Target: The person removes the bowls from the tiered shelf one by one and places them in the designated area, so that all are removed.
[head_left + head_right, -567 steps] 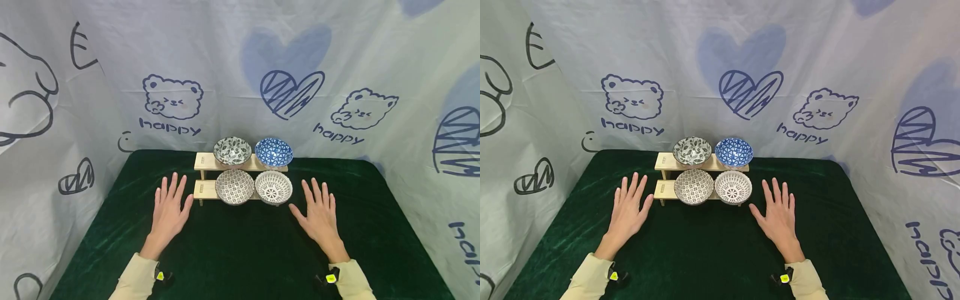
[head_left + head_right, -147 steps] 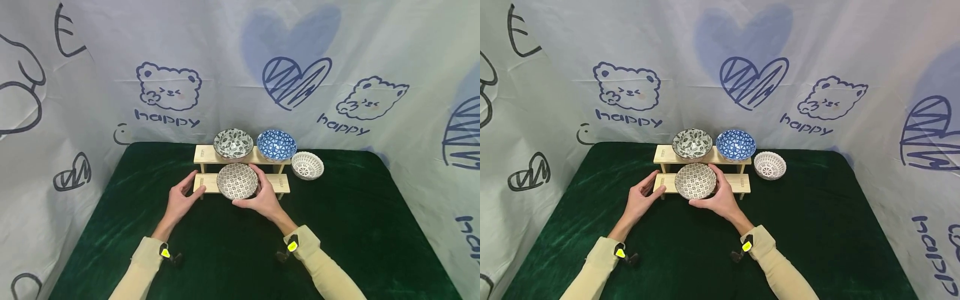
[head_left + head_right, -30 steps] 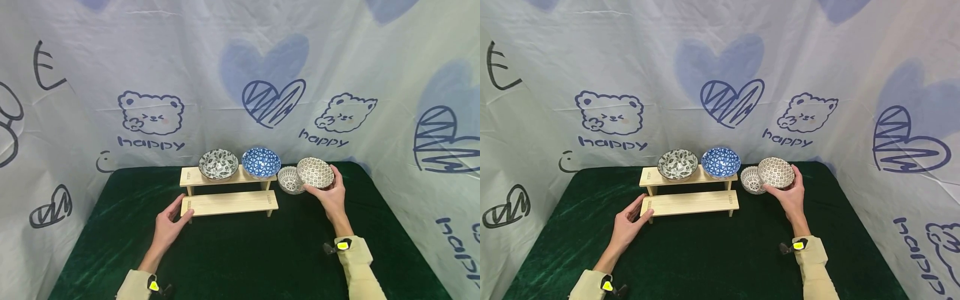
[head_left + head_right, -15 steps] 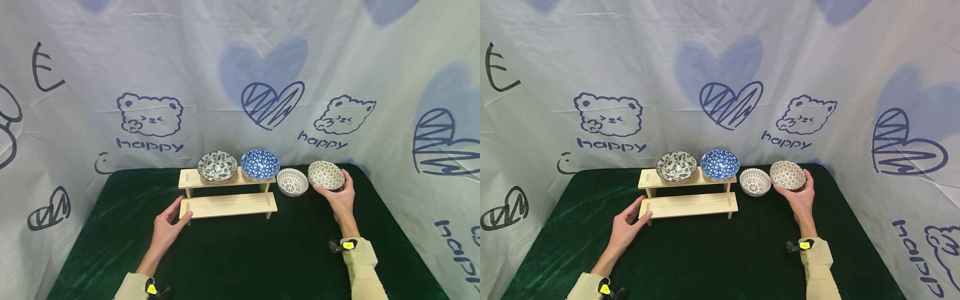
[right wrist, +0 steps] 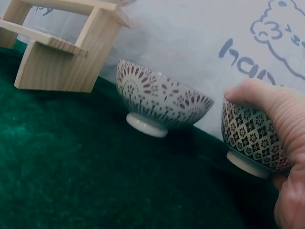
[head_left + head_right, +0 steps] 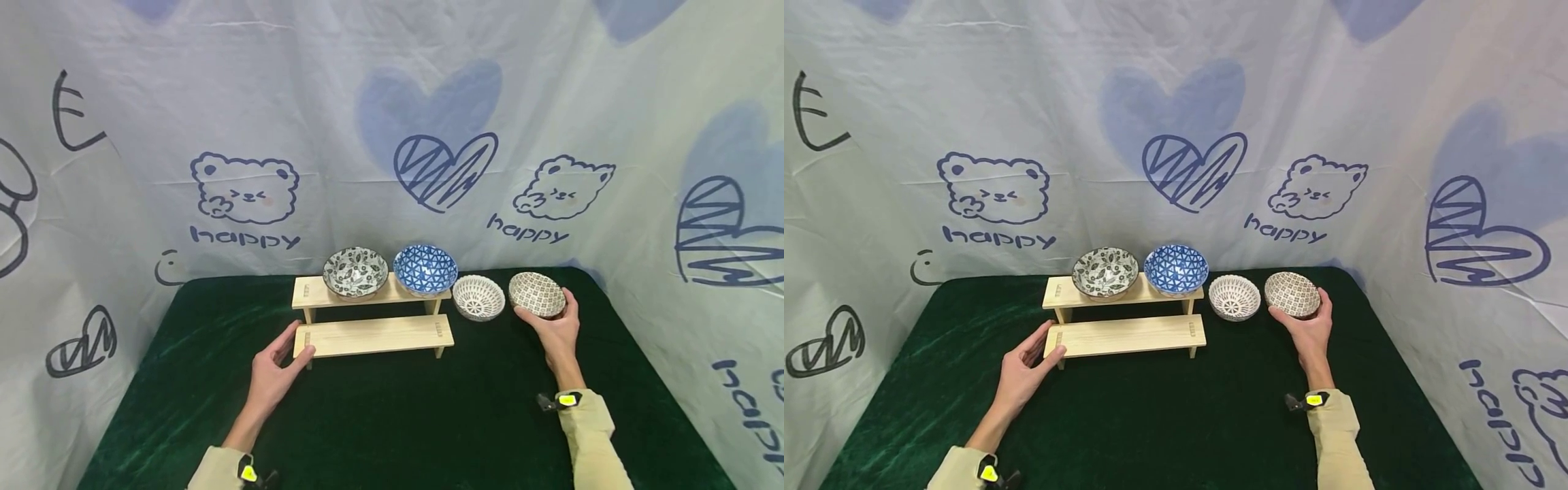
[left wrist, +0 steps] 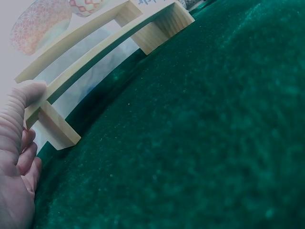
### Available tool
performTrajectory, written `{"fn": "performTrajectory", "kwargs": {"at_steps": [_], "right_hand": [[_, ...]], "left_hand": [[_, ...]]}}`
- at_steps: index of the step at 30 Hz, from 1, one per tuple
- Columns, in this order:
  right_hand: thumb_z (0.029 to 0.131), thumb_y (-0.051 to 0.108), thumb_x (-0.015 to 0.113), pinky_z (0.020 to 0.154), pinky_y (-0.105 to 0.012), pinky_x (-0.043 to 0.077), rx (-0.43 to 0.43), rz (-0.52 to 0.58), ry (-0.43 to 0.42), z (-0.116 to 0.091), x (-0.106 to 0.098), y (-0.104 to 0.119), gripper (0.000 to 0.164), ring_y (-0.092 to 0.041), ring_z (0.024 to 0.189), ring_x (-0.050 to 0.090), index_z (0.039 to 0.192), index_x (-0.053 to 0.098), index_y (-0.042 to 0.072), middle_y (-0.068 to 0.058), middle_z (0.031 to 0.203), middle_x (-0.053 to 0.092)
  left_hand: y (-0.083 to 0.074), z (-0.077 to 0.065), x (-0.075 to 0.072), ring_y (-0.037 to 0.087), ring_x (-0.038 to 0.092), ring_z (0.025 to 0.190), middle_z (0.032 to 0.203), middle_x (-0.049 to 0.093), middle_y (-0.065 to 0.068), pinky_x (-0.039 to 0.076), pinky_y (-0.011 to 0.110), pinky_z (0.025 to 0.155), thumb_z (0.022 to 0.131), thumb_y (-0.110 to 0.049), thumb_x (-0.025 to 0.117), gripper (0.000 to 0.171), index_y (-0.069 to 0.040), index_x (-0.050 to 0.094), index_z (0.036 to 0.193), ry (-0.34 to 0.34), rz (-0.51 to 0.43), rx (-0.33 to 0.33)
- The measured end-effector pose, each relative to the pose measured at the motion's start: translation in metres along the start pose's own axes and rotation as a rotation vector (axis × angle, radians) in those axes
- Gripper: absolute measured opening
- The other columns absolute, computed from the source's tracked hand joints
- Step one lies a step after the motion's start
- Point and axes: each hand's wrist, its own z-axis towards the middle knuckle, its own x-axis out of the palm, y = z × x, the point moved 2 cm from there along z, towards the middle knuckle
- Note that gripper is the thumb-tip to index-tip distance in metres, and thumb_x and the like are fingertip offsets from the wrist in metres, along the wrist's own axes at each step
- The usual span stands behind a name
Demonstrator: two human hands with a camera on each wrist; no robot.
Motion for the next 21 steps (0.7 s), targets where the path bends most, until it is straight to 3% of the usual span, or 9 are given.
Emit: {"fn": "performTrajectory", "kwargs": {"at_steps": [14, 21], "right_hand": [[0.077, 0.022, 0.095, 0.127, -0.041, 0.027, 0.008, -0.019, 0.001, 0.0, 0.002, -0.012, 0.114, -0.024, 0.149, 0.033, 0.164, 0.022, 0.014, -0.009, 0.166, 0.03], [0.08, 0.011, 0.092, 0.126, -0.039, 0.03, 0.041, 0.074, 0.031, 0.0, 0.002, -0.008, 0.113, -0.022, 0.151, 0.034, 0.166, 0.019, 0.017, -0.009, 0.168, 0.031]], "left_hand": [[-0.002, 0.0, 0.001, 0.024, 0.051, 0.144, 0.155, 0.055, 0.006, 0.035, 0.004, 0.105, 0.095, -0.028, 0.08, 0.065, -0.011, 0.054, 0.153, -0.002, -0.029, 0.007], [-0.003, 0.0, 0.0, 0.025, 0.051, 0.143, 0.156, 0.054, 0.008, 0.035, 0.004, 0.105, 0.095, -0.027, 0.079, 0.065, -0.009, 0.054, 0.153, 0.002, -0.029, 0.01]]}}
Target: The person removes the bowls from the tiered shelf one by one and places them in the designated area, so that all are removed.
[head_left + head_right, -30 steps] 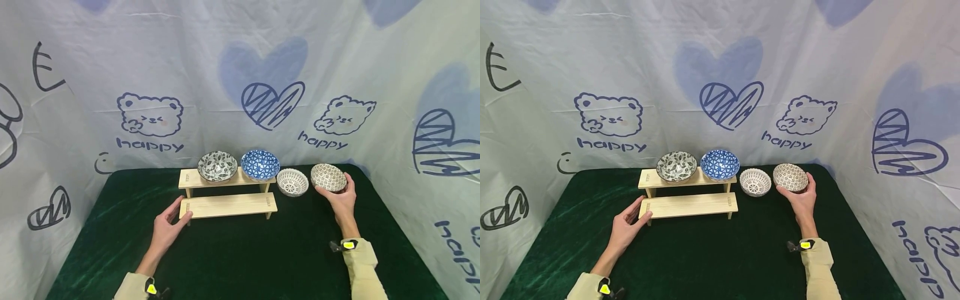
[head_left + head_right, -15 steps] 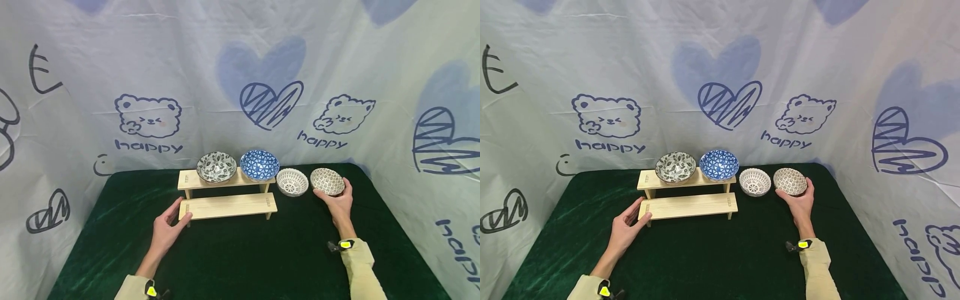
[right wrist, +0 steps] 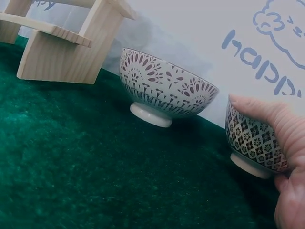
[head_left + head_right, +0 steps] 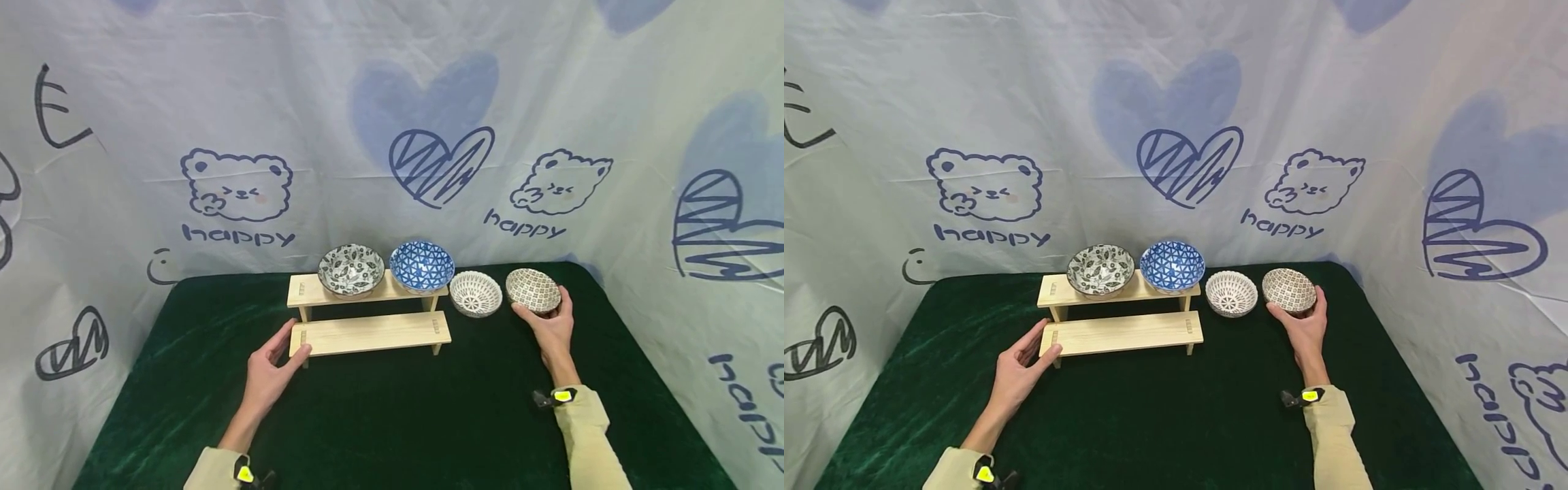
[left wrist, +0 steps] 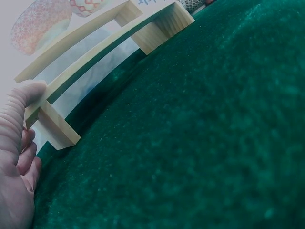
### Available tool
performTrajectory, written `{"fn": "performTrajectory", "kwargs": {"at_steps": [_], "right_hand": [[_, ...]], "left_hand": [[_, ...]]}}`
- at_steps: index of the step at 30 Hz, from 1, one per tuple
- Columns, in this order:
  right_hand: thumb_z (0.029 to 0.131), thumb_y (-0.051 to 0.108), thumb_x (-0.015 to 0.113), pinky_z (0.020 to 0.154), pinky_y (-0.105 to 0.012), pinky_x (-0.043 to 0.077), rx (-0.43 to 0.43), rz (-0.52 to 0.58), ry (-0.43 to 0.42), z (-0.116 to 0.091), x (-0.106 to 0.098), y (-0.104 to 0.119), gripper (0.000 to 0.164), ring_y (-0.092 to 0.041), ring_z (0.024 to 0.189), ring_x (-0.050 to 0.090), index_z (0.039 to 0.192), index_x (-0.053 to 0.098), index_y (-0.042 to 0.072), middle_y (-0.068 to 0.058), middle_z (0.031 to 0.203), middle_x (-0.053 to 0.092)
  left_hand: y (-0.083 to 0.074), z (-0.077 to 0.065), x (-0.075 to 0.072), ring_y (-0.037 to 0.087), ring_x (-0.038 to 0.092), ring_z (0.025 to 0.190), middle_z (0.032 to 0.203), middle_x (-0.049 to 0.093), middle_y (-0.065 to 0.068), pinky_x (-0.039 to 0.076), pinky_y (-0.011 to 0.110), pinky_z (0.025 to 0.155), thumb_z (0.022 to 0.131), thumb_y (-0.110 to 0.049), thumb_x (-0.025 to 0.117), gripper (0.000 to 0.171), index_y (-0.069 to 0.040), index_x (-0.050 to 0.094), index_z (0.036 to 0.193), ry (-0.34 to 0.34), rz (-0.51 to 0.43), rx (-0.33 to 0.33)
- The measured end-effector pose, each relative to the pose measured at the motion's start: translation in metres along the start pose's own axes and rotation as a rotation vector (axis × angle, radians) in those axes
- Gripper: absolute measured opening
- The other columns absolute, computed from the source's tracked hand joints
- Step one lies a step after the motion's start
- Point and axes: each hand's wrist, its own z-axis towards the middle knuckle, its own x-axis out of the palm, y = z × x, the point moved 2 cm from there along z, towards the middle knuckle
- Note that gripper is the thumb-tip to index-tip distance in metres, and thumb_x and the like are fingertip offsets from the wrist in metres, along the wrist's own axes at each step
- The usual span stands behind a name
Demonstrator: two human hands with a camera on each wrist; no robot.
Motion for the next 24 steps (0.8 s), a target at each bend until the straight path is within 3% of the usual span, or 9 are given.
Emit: {"fn": "performTrajectory", "kwargs": {"at_steps": [8, 16, 24], "right_hand": [[0.08, 0.013, 0.092, 0.128, -0.039, 0.026, 0.032, -0.008, 0.02, 0.001, 0.0, 0.003, 0.116, -0.022, 0.155, 0.029, 0.167, 0.014, 0.015, -0.009, 0.171, 0.025], [0.081, 0.024, 0.091, 0.13, -0.04, 0.017, 0.016, -0.121, 0.02, 0.001, -0.001, 0.01, 0.119, -0.024, 0.158, 0.02, 0.168, 0.011, 0.013, -0.01, 0.173, 0.016], [0.088, 0.032, 0.086, 0.131, -0.037, 0.013, -0.061, -0.133, -0.037, 0.002, -0.012, 0.033, 0.107, -0.017, 0.16, 0.017, 0.168, 0.016, 0.017, -0.004, 0.174, 0.019]], "left_hand": [[0.0, -0.001, 0.0, 0.025, 0.052, 0.143, 0.156, 0.054, 0.006, 0.036, 0.007, 0.107, 0.095, -0.03, 0.079, 0.066, -0.012, 0.054, 0.153, 0.0, 0.007, -0.005], [0.001, 0.0, -0.001, 0.03, 0.052, 0.143, 0.156, 0.054, 0.01, 0.04, 0.03, 0.117, 0.096, -0.028, 0.078, 0.065, -0.011, 0.053, 0.153, -0.002, 0.029, 0.001], [0.001, 0.0, 0.0, 0.027, 0.052, 0.143, 0.155, 0.055, 0.008, 0.035, 0.006, 0.106, 0.095, -0.028, 0.08, 0.065, -0.012, 0.055, 0.152, -0.005, -0.005, 0.01]]}}
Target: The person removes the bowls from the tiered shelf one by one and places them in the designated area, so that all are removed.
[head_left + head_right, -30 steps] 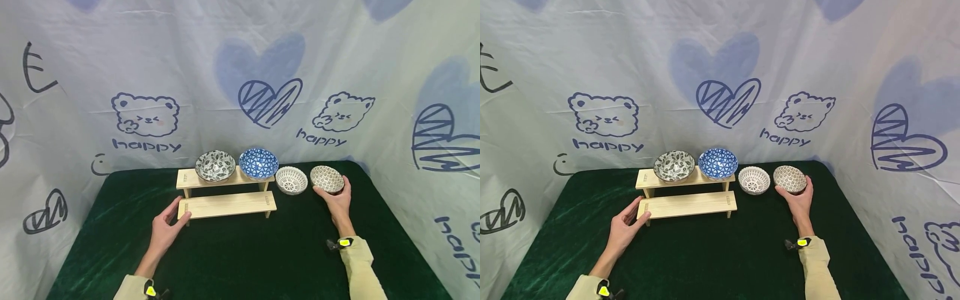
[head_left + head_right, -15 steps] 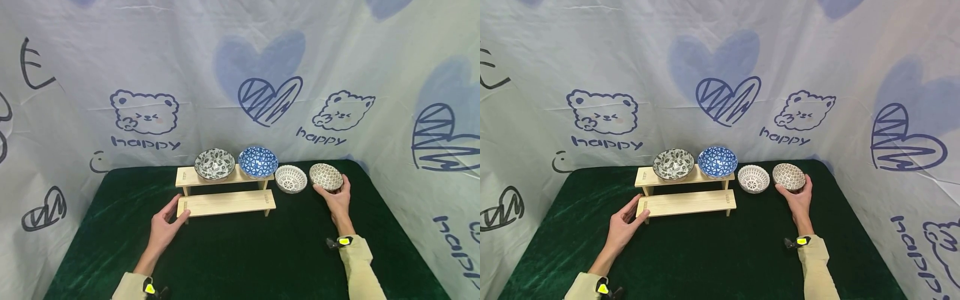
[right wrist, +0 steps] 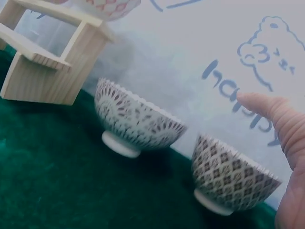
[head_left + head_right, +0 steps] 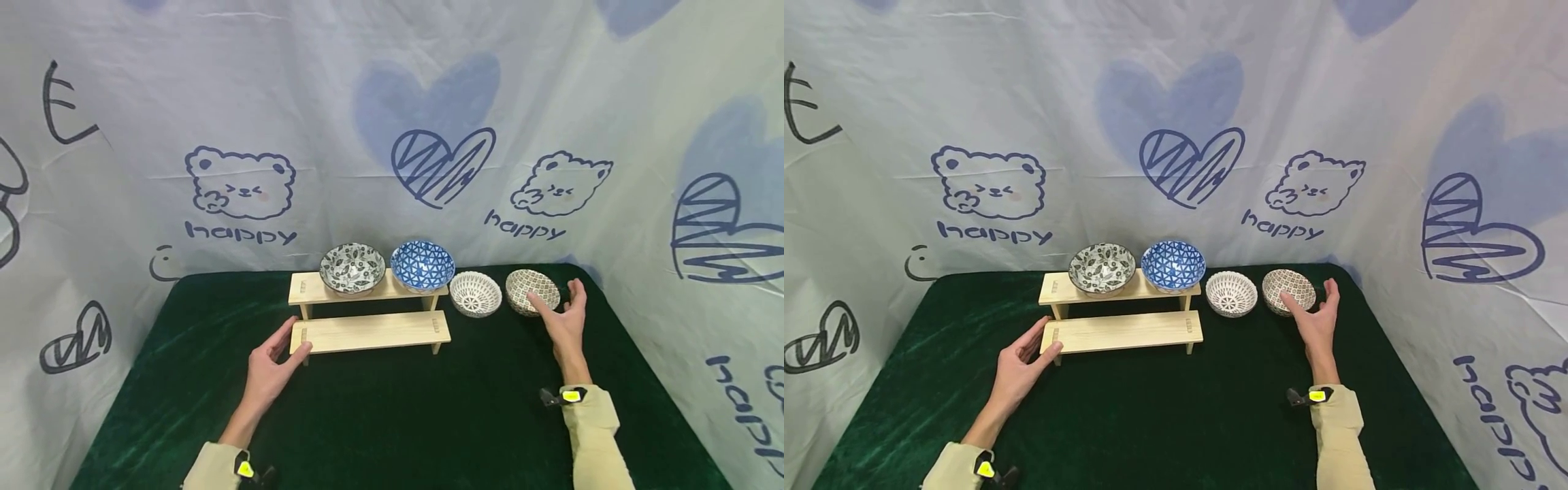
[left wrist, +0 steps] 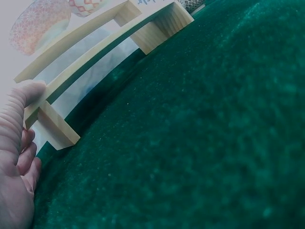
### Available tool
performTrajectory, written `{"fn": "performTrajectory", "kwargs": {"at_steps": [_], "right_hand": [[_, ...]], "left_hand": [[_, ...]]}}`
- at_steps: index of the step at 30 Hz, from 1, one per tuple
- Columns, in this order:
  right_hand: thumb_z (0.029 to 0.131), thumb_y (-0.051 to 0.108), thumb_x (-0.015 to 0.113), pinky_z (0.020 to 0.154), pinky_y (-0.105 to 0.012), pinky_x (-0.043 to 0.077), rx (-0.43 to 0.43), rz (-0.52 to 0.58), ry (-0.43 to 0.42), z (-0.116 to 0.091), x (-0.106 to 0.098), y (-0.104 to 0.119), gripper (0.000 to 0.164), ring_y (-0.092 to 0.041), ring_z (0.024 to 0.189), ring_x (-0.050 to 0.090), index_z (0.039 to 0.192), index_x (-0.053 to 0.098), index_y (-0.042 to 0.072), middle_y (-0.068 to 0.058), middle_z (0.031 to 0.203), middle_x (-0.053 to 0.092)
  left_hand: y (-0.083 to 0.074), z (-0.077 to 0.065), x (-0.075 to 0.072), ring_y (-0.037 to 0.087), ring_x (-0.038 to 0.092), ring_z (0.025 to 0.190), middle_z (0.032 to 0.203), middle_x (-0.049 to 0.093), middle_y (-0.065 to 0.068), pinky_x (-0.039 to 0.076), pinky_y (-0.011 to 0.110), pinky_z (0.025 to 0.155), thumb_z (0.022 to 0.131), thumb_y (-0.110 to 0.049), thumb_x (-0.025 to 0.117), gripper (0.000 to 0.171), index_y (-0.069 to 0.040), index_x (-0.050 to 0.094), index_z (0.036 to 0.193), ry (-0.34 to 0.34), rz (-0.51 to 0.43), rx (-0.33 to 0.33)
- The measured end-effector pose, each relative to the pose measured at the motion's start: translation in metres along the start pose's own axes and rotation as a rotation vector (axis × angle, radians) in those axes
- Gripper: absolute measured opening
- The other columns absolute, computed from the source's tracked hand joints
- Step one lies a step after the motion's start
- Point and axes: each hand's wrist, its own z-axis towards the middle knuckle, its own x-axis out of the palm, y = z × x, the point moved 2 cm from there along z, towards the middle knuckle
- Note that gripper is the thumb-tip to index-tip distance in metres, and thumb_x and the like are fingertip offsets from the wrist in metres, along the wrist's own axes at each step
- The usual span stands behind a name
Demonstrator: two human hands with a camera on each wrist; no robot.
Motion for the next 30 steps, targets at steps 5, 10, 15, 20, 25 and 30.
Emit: {"fn": "performTrajectory", "kwargs": {"at_steps": [5, 10, 15, 20, 25, 30], "right_hand": [[0.09, 0.032, 0.083, 0.131, -0.036, 0.014, -0.024, -0.002, 0.021, -0.002, -0.001, 0.013, 0.1, -0.018, 0.16, 0.017, 0.167, 0.02, 0.017, -0.002, 0.173, 0.021], [0.094, 0.029, 0.079, 0.131, -0.043, 0.014, -0.046, 0.043, 0.081, -0.009, 0.007, 0.027, 0.093, -0.027, 0.161, 0.016, 0.167, 0.022, 0.017, -0.003, 0.174, 0.019], [0.095, 0.028, 0.078, 0.131, -0.043, 0.015, -0.056, 0.048, 0.131, -0.02, 0.02, 0.038, 0.09, -0.027, 0.16, 0.016, 0.166, 0.025, 0.017, -0.002, 0.174, 0.019], [0.094, 0.03, 0.079, 0.131, -0.043, 0.016, -0.062, 0.033, 0.19, -0.029, 0.034, 0.043, 0.09, -0.024, 0.16, 0.018, 0.166, 0.026, 0.019, -0.003, 0.174, 0.019], [0.094, 0.025, 0.079, 0.131, -0.044, 0.016, -0.111, 0.05, 0.251, -0.039, 0.044, 0.049, 0.09, -0.022, 0.159, 0.019, 0.166, 0.025, 0.016, -0.004, 0.172, 0.024], [0.093, 0.02, 0.079, 0.131, -0.045, 0.017, -0.14, 0.058, 0.33, -0.049, 0.058, 0.052, 0.094, -0.022, 0.159, 0.02, 0.166, 0.021, 0.012, -0.007, 0.171, 0.029]], "left_hand": [[0.001, 0.0, 0.001, 0.027, 0.051, 0.144, 0.155, 0.054, 0.008, 0.034, 0.005, 0.106, 0.095, -0.027, 0.08, 0.065, -0.012, 0.054, 0.153, 0.004, 0.014, -0.018], [0.003, 0.003, 0.001, 0.03, 0.05, 0.144, 0.156, 0.052, 0.012, 0.033, 0.004, 0.105, 0.095, -0.021, 0.079, 0.065, -0.008, 0.052, 0.153, -0.001, 0.008, -0.03], [0.002, 0.002, 0.001, 0.029, 0.051, 0.144, 0.157, 0.052, 0.011, 0.034, 0.006, 0.106, 0.096, -0.024, 0.078, 0.065, -0.01, 0.052, 0.154, 0.011, 0.02, -0.031], [0.0, 0.001, -0.001, 0.027, 0.052, 0.143, 0.155, 0.054, 0.008, 0.04, 0.023, 0.116, 0.096, -0.028, 0.079, 0.064, -0.012, 0.054, 0.153, 0.009, 0.015, -0.017], [0.0, 0.002, 0.0, 0.027, 0.052, 0.143, 0.155, 0.055, 0.008, 0.04, 0.043, 0.119, 0.096, -0.028, 0.079, 0.064, -0.013, 0.055, 0.152, 0.005, 0.005, -0.003], [0.0, 0.001, 0.001, 0.026, 0.053, 0.142, 0.155, 0.054, 0.008, 0.04, 0.046, 0.118, 0.095, -0.026, 0.08, 0.064, -0.012, 0.055, 0.153, 0.007, 0.008, -0.006]]}}
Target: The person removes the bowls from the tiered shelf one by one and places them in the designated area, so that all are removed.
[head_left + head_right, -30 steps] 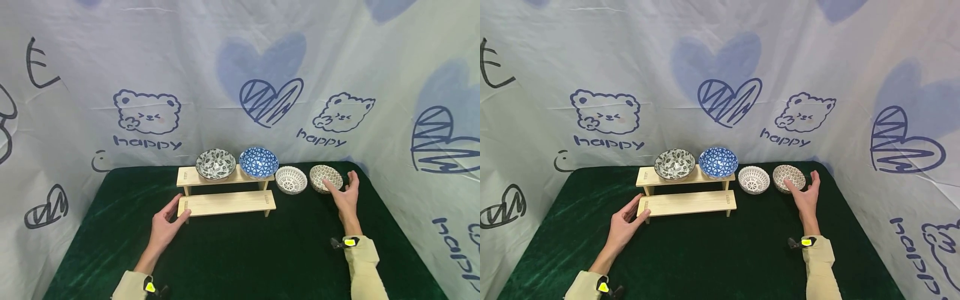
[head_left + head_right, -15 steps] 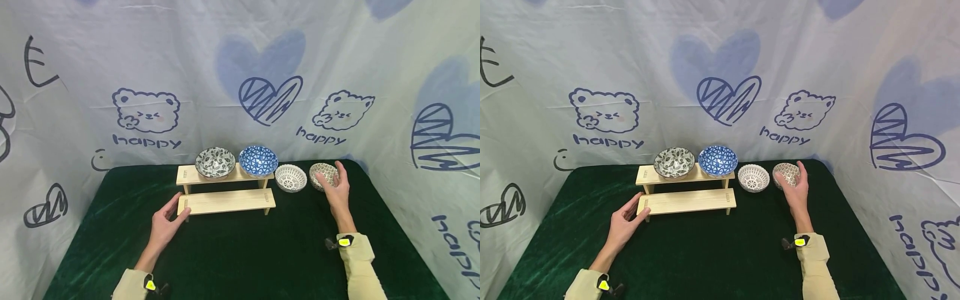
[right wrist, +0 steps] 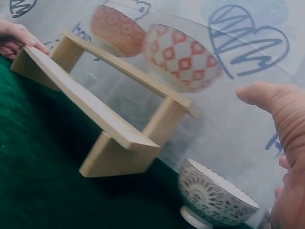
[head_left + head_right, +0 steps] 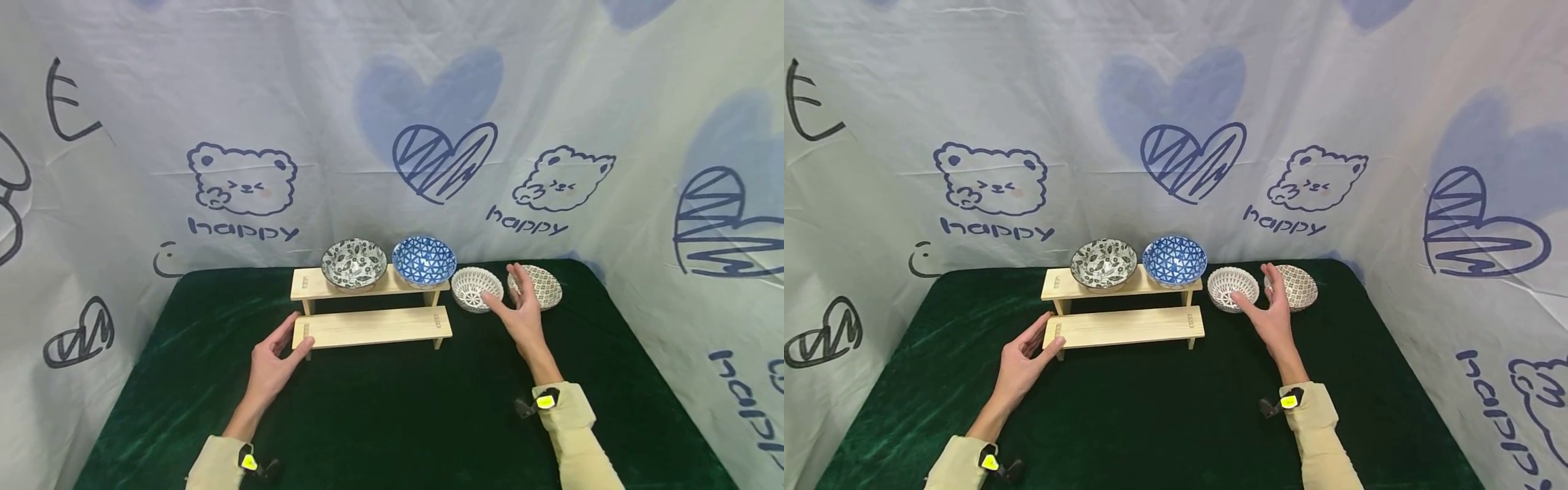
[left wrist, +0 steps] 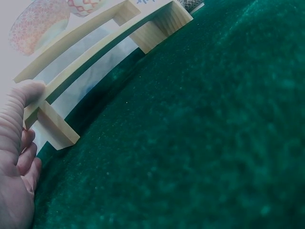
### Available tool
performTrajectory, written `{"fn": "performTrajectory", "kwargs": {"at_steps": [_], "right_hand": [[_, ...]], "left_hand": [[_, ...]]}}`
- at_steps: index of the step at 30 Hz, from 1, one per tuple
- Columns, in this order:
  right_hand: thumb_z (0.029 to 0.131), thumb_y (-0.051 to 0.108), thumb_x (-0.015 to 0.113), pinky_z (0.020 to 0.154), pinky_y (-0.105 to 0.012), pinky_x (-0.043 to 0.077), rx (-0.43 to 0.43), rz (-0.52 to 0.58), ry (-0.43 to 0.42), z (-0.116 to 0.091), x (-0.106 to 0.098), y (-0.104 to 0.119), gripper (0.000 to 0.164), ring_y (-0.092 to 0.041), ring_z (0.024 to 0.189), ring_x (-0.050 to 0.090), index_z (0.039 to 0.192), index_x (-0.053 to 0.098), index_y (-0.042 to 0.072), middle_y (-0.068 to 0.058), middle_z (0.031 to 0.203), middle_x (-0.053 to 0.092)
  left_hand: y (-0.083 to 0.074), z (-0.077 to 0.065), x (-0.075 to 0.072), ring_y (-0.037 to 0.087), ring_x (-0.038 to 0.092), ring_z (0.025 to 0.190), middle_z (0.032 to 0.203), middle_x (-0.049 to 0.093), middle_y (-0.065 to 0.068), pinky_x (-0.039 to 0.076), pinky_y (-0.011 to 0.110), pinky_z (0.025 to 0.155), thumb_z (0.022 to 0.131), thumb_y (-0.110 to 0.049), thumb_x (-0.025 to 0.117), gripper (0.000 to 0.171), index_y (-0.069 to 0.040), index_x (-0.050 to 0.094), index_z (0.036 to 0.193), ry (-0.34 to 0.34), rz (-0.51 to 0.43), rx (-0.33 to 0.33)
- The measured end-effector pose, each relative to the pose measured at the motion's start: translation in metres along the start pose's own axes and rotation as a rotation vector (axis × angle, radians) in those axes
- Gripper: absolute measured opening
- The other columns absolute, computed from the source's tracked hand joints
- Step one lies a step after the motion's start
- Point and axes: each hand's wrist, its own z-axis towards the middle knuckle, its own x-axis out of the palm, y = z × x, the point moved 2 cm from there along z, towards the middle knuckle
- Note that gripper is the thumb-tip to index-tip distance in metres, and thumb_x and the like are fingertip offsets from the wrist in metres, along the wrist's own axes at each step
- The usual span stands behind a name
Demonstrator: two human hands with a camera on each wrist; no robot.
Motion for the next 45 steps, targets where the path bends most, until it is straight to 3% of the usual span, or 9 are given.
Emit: {"fn": "performTrajectory", "kwargs": {"at_steps": [6, 15, 24, 34, 37, 45], "right_hand": [[0.092, 0.017, 0.081, 0.13, -0.048, 0.017, -0.031, 0.029, 0.07, -0.001, 0.016, 0.004, 0.097, -0.024, 0.159, 0.02, 0.167, 0.019, 0.013, -0.008, 0.171, 0.029], [0.085, 0.022, 0.088, 0.13, -0.053, 0.015, -0.09, -0.014, 0.182, 0.004, 0.046, 0.02, 0.111, -0.029, 0.16, 0.017, 0.167, 0.015, 0.011, -0.01, 0.172, 0.024], [0.085, 0.013, 0.085, 0.13, -0.05, 0.016, -0.128, 0.042, 0.271, 0.009, 0.072, 0.036, 0.11, -0.029, 0.16, 0.019, 0.167, 0.012, 0.01, -0.012, 0.173, 0.021], [0.085, 0.018, 0.086, 0.13, -0.049, 0.014, -0.08, 0.073, 0.299, 0.014, 0.091, 0.045, 0.111, -0.031, 0.16, 0.019, 0.168, 0.012, 0.014, -0.012, 0.172, 0.02], [0.086, 0.018, 0.086, 0.129, -0.049, 0.018, -0.064, 0.067, 0.293, 0.017, 0.094, 0.046, 0.111, -0.033, 0.159, 0.02, 0.168, 0.011, 0.014, -0.013, 0.171, 0.02], [0.084, 0.015, 0.086, 0.127, -0.049, 0.027, -0.029, 0.091, 0.306, 0.02, 0.095, 0.051, 0.114, -0.036, 0.157, 0.024, 0.168, 0.008, 0.014, -0.017, 0.171, 0.018]], "left_hand": [[-0.001, -0.001, 0.0, 0.029, 0.052, 0.143, 0.156, 0.053, 0.011, 0.04, 0.047, 0.117, 0.095, -0.022, 0.08, 0.065, -0.009, 0.053, 0.153, 0.001, -0.018, 0.002], [0.002, 0.0, 0.0, 0.027, 0.051, 0.144, 0.156, 0.053, 0.008, 0.04, 0.046, 0.118, 0.096, -0.029, 0.078, 0.065, -0.011, 0.053, 0.153, 0.002, 0.006, -0.006], [0.001, -0.001, 0.001, 0.03, 0.05, 0.145, 0.156, 0.053, 0.01, 0.039, 0.047, 0.119, 0.096, -0.028, 0.078, 0.065, -0.01, 0.053, 0.153, 0.002, -0.007, 0.0], [-0.007, -0.002, -0.001, 0.033, 0.046, 0.147, 0.158, 0.049, 0.015, 0.037, 0.049, 0.121, 0.097, -0.02, 0.077, 0.066, -0.005, 0.049, 0.155, 0.02, -0.006, -0.035], [0.001, -0.001, 0.0, 0.031, 0.047, 0.147, 0.158, 0.05, 0.012, 0.038, 0.047, 0.121, 0.097, -0.024, 0.077, 0.066, -0.009, 0.05, 0.155, 0.017, 0.0, -0.024], [0.0, -0.001, 0.0, 0.035, 0.045, 0.148, 0.159, 0.048, 0.016, 0.036, 0.05, 0.121, 0.097, -0.019, 0.077, 0.067, -0.005, 0.048, 0.156, 0.019, -0.012, -0.032]]}}
